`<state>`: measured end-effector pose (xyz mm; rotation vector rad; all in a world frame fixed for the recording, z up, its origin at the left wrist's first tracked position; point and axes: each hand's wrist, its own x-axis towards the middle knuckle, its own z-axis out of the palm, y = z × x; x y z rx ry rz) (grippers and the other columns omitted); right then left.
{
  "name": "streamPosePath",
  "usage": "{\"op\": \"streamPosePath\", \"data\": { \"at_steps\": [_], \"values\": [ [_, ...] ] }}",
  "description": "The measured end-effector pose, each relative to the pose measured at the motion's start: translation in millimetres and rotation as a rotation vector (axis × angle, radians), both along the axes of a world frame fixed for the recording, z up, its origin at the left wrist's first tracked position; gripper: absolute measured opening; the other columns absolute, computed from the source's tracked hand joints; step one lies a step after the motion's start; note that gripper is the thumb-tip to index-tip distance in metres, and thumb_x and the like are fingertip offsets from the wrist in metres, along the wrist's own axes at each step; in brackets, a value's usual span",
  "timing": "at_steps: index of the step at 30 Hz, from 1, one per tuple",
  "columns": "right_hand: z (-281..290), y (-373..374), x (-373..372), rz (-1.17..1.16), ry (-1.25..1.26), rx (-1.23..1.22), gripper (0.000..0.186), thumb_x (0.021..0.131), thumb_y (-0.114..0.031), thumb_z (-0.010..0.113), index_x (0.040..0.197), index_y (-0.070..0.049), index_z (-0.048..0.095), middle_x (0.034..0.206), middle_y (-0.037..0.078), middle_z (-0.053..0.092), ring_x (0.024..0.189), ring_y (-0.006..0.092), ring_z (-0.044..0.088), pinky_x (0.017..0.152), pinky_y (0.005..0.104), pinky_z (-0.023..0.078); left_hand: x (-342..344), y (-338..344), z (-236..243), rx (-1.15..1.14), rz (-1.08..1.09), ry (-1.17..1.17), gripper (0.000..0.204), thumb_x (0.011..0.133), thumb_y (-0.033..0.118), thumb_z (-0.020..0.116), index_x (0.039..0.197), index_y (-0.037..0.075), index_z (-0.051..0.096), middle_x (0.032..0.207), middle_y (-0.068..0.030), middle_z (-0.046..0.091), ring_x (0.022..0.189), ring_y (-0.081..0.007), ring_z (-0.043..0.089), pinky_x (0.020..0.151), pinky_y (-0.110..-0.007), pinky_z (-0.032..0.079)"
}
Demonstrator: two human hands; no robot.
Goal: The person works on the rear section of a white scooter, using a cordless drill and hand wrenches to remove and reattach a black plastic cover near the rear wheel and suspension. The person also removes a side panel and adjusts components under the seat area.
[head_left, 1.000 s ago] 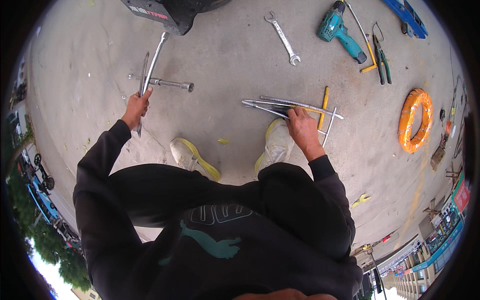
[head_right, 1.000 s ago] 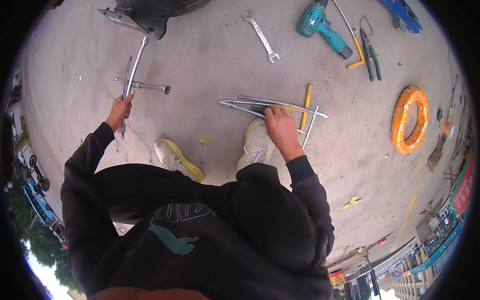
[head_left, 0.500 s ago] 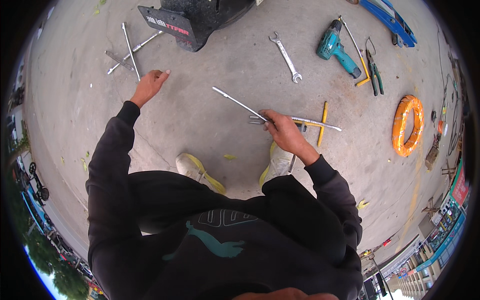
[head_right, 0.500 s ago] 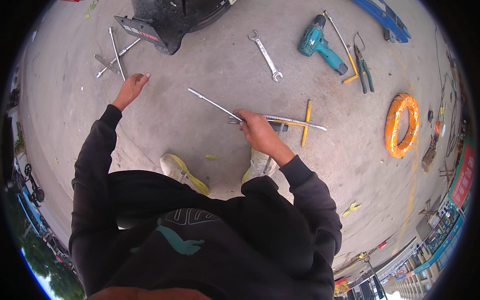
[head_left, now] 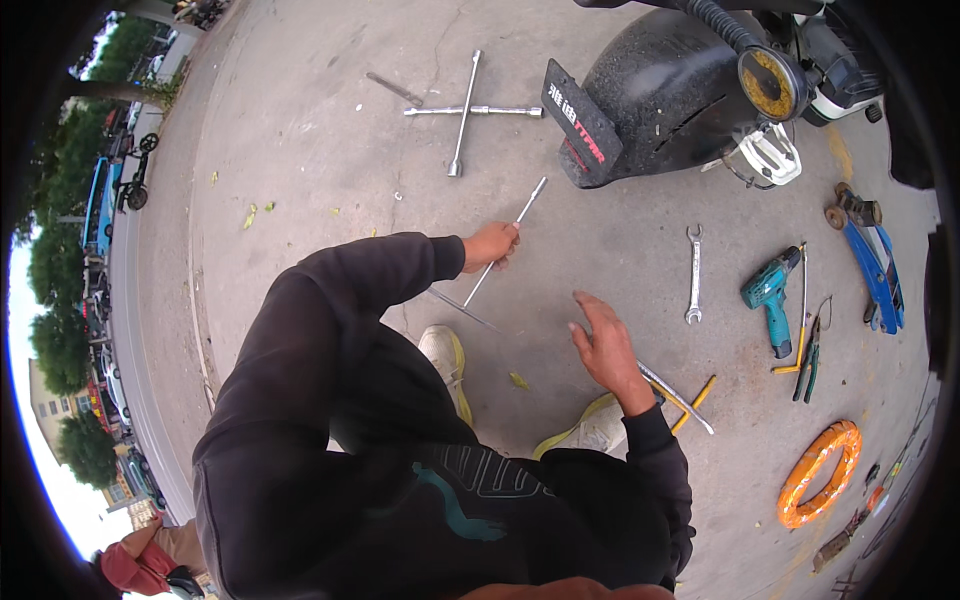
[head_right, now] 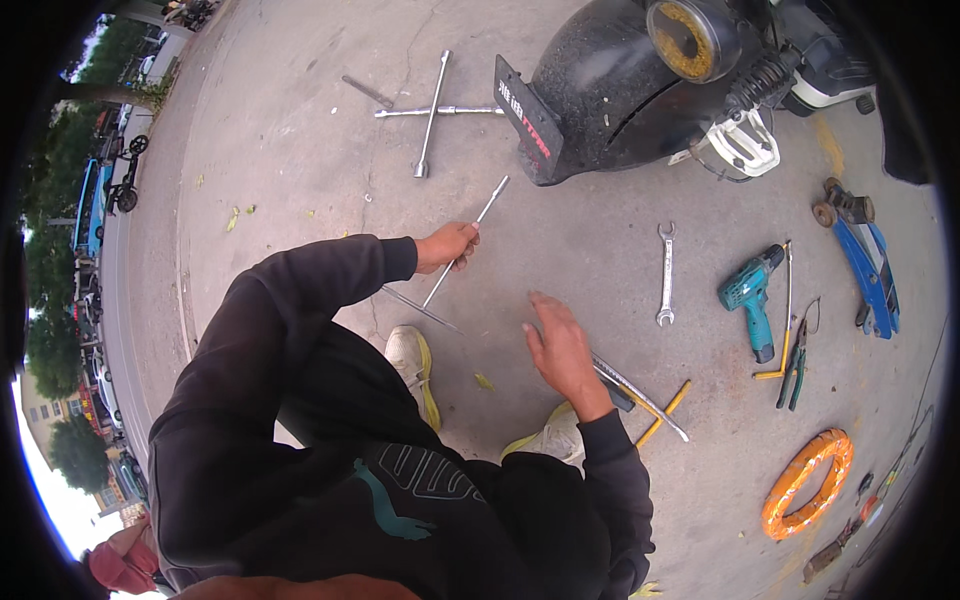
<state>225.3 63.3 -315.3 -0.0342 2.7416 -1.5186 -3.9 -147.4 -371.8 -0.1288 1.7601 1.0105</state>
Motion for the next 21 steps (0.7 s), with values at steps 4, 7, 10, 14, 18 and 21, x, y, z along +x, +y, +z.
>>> {"op": "streamPosePath", "data": {
  "at_steps": [4,7,10,14,18,21],
  "values": [
    [-63.9,130.8,76.8,-0.618,-0.192,0.473,0.065,0.086,-0.012,0.068,0.141,0.006,0.038,0.137,0.029,0.049,0.127,0.0443,0.047,0.107,0.0482,0.041,-94.0,-7.0,4.6,0.067,0.075,0.26,0.032,0.105,0.028,0.043,0.116,0.001,0.057,0.079,-0.0018,0.052,0.056,-0.0121,0.05,0.049,-0.028,0.04],
    [-63.9,202.4,87.9,-0.829,-0.433,0.718,0.075,0.082,-0.014,0.071,0.144,0.006,0.033,0.143,0.029,0.042,0.134,0.044,0.041,0.11,0.0469,0.04,-172.1,-30.8,14.3,-0.008,-0.016,0.577,0.046,0.1,0.02,0.05,0.139,-0.003,0.045,0.121,-0.0131,0.061,0.109,-0.0224,0.062,0.088,-0.033,0.05],
    [-66.5,253.0,84.6,-0.906,-0.502,0.842,0.072,0.081,-0.01,0.065,0.144,0.004,0.034,0.149,0.026,0.037,0.139,0.0414,0.036,0.112,0.05,0.037,-188.7,-19.3,48.8,-0.08,-0.213,0.727,0.051,0.1,0.028,0.053,0.144,0.003,0.044,0.137,-0.0125,0.057,0.128,-0.0244,0.052,0.106,-0.035,0.038],
    [-66.9,294.6,72.8,-0.945,-0.522,0.959,0.07,0.08,-0.013,0.068,0.142,0.0,0.039,0.139,0.02,0.049,0.134,0.0374,0.044,0.105,0.048,0.042,-134.6,-2.3,134.3,-0.086,-0.793,0.791,0.034,0.101,0.022,0.054,0.124,-0.003,0.06,0.114,-0.0142,0.068,0.106,-0.024,0.063,0.095,-0.036,0.047],
    [-81.3,313.5,65.7,-0.877,-0.517,0.895,0.073,0.077,-0.017,0.073,0.141,-0.004,0.041,0.122,0.016,0.061,0.114,0.0364,0.059,0.095,0.0498,0.047,-82.3,0.2,160.7,-0.275,-1.15,0.522,0.033,0.098,0.023,0.058,0.121,-0.002,0.062,0.117,-0.0179,0.067,0.101,-0.0322,0.067,0.089,-0.039,0.052],
    [-78.4,316.4,50.4,-0.812,-0.414,0.955,0.073,0.072,-0.018,0.075,0.137,-0.006,0.044,0.118,0.016,0.062,0.113,0.0371,0.06,0.089,0.0499,0.051,-35.3,-6.1,121.9,-0.279,-1.439,0.611,0.033,0.095,0.027,0.06,0.117,0.002,0.063,0.116,-0.0195,0.065,0.104,-0.0391,0.063,0.09,-0.045,0.051]
  ]
}}
